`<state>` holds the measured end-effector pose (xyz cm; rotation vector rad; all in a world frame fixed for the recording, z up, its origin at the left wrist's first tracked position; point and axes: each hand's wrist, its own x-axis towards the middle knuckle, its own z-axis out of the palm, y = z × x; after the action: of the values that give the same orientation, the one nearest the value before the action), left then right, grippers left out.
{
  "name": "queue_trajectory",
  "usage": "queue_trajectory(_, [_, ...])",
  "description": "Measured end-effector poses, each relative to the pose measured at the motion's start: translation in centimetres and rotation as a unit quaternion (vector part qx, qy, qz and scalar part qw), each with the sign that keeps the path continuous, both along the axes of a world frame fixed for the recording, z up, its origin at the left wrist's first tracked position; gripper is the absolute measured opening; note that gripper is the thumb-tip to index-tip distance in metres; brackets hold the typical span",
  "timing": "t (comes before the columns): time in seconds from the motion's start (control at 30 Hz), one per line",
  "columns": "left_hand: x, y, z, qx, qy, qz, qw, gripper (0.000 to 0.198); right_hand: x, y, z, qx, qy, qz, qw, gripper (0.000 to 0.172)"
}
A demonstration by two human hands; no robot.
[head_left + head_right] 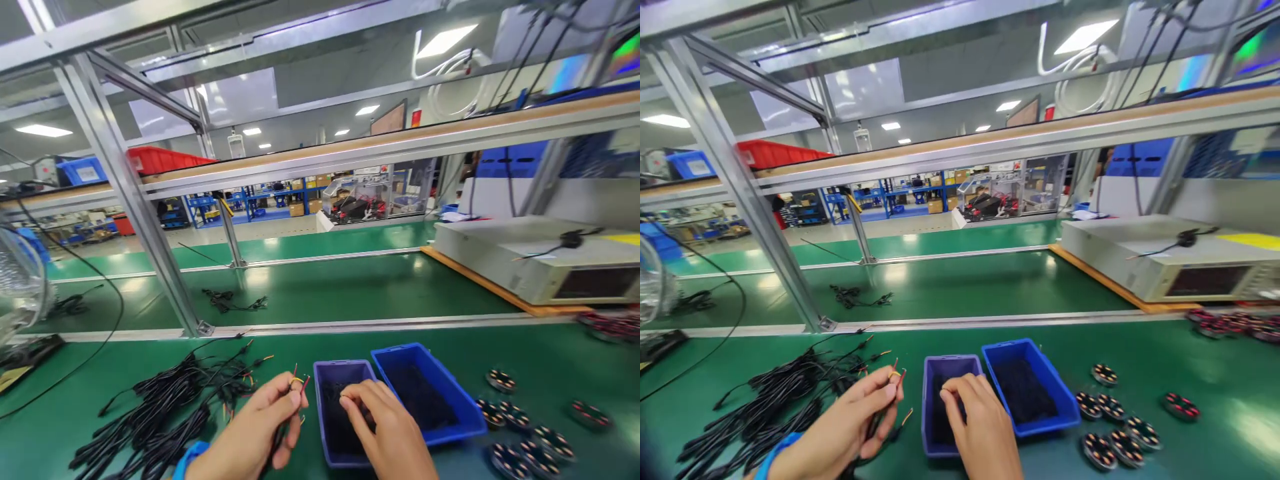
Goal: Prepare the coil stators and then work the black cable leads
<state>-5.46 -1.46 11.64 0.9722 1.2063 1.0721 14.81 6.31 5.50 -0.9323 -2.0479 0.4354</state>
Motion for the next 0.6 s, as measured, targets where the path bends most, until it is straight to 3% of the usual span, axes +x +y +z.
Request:
queue_trajectory(0.1, [2.8, 2.9, -2.9, 0.006, -0.048, -0.011, 0.999, 0.048, -0.2, 0.0, 0.6, -0.049, 0.060, 0.005, 0.997, 0.032])
queue_trajectory(0.2, [3.5, 4.7, -4.6, 0.032, -0.031, -0.024, 0.999, 0.049, -0.4, 0.0, 0.5, -0.117, 0.156, 0.008, 0.981, 0.033])
queue_trajectory(0.37, [3.4, 5.3, -5.6, 0.039, -0.035, -0.019, 0.998, 0.049, -0.6, -0.2, 0.1, -0.190, 0.252, -0.025, 0.948, 0.041])
queue_trajectory(0.6, [3.5, 5.0, -5.9, 0.044, -0.082, 0.005, 0.996, 0.040, -0.5, -0.3, 0.4, -0.141, 0.232, 0.005, 0.962, 0.035])
